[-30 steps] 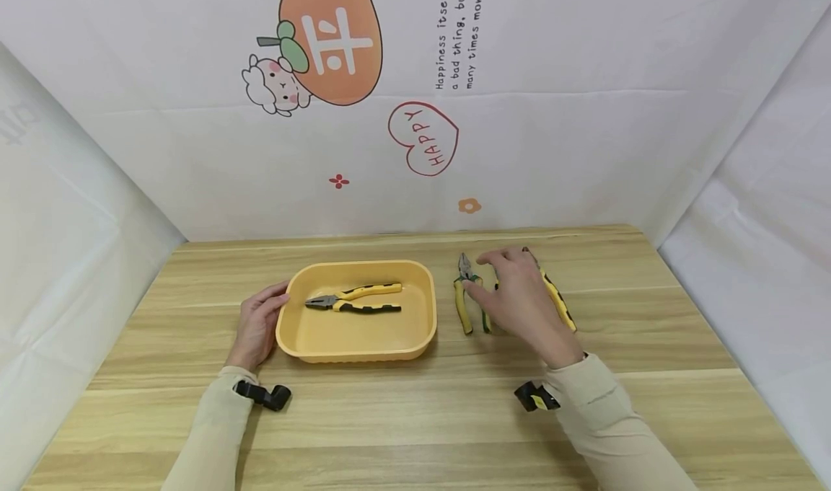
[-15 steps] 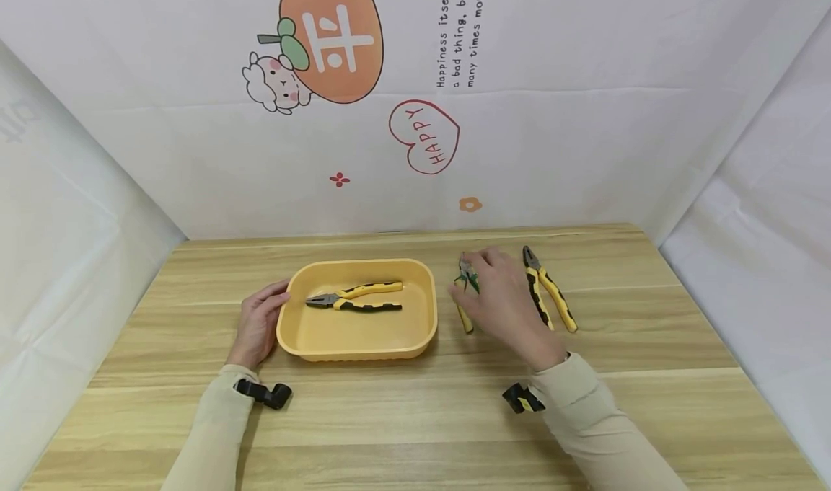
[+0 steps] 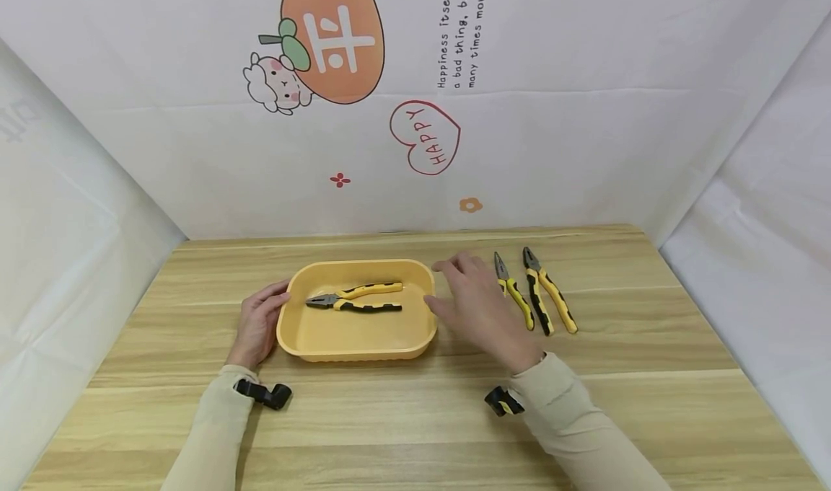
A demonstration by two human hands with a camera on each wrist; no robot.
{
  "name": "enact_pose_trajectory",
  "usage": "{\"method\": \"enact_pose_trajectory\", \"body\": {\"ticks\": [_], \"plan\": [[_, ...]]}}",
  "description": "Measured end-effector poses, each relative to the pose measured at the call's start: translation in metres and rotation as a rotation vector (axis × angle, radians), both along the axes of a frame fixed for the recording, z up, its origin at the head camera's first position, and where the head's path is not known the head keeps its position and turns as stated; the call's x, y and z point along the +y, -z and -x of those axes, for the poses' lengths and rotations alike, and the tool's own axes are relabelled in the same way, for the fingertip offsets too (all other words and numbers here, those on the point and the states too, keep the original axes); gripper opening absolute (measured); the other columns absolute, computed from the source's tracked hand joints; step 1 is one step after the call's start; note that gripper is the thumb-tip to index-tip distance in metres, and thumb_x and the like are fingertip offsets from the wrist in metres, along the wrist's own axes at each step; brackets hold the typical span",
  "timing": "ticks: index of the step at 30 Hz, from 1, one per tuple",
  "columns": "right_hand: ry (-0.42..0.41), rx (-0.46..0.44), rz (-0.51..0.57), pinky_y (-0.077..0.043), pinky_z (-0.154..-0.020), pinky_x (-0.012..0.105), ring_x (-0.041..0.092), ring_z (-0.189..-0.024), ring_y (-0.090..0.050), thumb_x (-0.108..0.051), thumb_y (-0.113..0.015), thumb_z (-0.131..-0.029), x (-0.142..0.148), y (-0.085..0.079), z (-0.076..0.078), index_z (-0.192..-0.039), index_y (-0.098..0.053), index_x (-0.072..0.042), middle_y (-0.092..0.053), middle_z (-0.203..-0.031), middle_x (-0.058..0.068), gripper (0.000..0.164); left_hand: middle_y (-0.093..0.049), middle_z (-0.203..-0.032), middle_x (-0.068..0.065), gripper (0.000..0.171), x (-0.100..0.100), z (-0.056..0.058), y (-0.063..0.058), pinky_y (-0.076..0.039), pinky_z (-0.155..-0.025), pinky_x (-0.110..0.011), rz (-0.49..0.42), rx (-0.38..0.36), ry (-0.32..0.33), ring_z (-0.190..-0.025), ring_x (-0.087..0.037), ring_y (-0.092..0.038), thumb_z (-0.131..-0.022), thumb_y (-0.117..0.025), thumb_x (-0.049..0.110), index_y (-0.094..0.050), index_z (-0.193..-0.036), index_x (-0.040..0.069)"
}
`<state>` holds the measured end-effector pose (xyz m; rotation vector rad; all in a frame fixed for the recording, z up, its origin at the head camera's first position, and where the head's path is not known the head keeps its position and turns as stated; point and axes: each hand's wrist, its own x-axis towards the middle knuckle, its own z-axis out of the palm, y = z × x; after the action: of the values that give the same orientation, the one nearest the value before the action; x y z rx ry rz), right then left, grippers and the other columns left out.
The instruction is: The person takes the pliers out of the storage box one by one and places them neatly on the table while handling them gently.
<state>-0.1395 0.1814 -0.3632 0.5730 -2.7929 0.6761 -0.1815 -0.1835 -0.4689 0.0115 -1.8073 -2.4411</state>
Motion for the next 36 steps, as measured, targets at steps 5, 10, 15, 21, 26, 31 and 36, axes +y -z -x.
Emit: {"method": "enact_pose_trajectory", "body": {"ticks": [5,10,15,21,26,31,36], "plan": [[-0.016,-0.031,0.003,-0.051,-0.087,0.049,0.032,-0.111,-0.054,-0.03,-0.078,-0.09,-0.01,-0.001,-0.001,-0.13,-0.065,-0.005,-0.059,-0.119,0.012,0.049,-0.073,-0.108,-0.002,0.039,0.0,0.0,0.0,-0.059,-0.085,-0.027,0.003,-0.001,0.003,-0.098,-0.015,-0.07,-0.095,-0.058,-0.007,-0.053,-0.13,-0.023],[-0.054,-0.007,0.026,-0.051,-0.085,0.047,0.03,-0.106,-0.056,-0.028,-0.08,-0.089,-0.019,0.001,0.001,-0.127,-0.066,-0.003,-0.06,-0.116,0.012,0.047,-0.073,-0.108,-0.002,0.039,0.0,0.0,0.0,-0.059,-0.085,-0.027,-0.001,0.001,0.002,-0.098,-0.016,-0.07,-0.095,-0.058,-0.007,-0.053,-0.13,-0.023],[-0.069,0.016,0.013,-0.053,-0.08,0.046,0.029,-0.103,-0.058,-0.029,-0.08,-0.089,-0.027,0.004,0.002,-0.127,-0.066,-0.004,-0.061,-0.117,0.013,0.048,-0.073,-0.107,-0.003,0.038,0.001,0.0,0.0,-0.059,-0.085,-0.027,-0.006,-0.001,-0.001,-0.097,-0.016,-0.07,-0.095,-0.058,-0.007,-0.054,-0.13,-0.023],[-0.097,-0.015,0.027,-0.054,-0.088,0.048,0.031,-0.109,-0.057,-0.029,-0.08,-0.09,-0.036,0.008,0.001,-0.129,-0.065,-0.004,-0.059,-0.12,0.013,0.049,-0.073,-0.107,-0.004,0.036,0.0,0.0,0.001,-0.059,-0.083,-0.027,-0.011,0.005,-0.004,-0.096,-0.016,-0.07,-0.094,-0.058,-0.008,-0.056,-0.128,-0.021],[-0.098,-0.022,0.019,-0.056,-0.079,0.045,0.029,-0.107,-0.058,-0.031,-0.08,-0.089,-0.045,0.011,0.003,-0.129,-0.065,-0.005,-0.06,-0.118,0.011,0.05,-0.073,-0.108,-0.005,0.032,-0.001,0.0,0.002,-0.059,-0.083,-0.027,-0.016,0.021,0.001,-0.096,-0.016,-0.07,-0.094,-0.06,-0.007,-0.063,-0.124,-0.017],[-0.117,-0.058,0.067,-0.054,-0.086,0.048,0.03,-0.109,-0.058,-0.03,-0.08,-0.09,-0.052,0.016,0.006,-0.13,-0.066,-0.005,-0.061,-0.121,0.013,0.05,-0.073,-0.108,-0.005,0.031,-0.001,0.001,0.003,-0.059,-0.083,-0.027,-0.017,0.019,0.0,-0.097,-0.016,-0.07,-0.094,-0.061,-0.007,-0.064,-0.123,-0.016],[-0.13,-0.096,0.103,-0.052,-0.085,0.047,0.028,-0.105,-0.059,-0.03,-0.078,-0.091,-0.057,0.022,0.008,-0.131,-0.065,-0.006,-0.061,-0.119,0.01,0.048,-0.073,-0.107,-0.002,0.036,0.0,0.001,0.001,-0.059,-0.085,-0.026,-0.01,0.002,-0.002,-0.098,-0.015,-0.069,-0.095,-0.059,-0.007,-0.058,-0.128,-0.02]]}}
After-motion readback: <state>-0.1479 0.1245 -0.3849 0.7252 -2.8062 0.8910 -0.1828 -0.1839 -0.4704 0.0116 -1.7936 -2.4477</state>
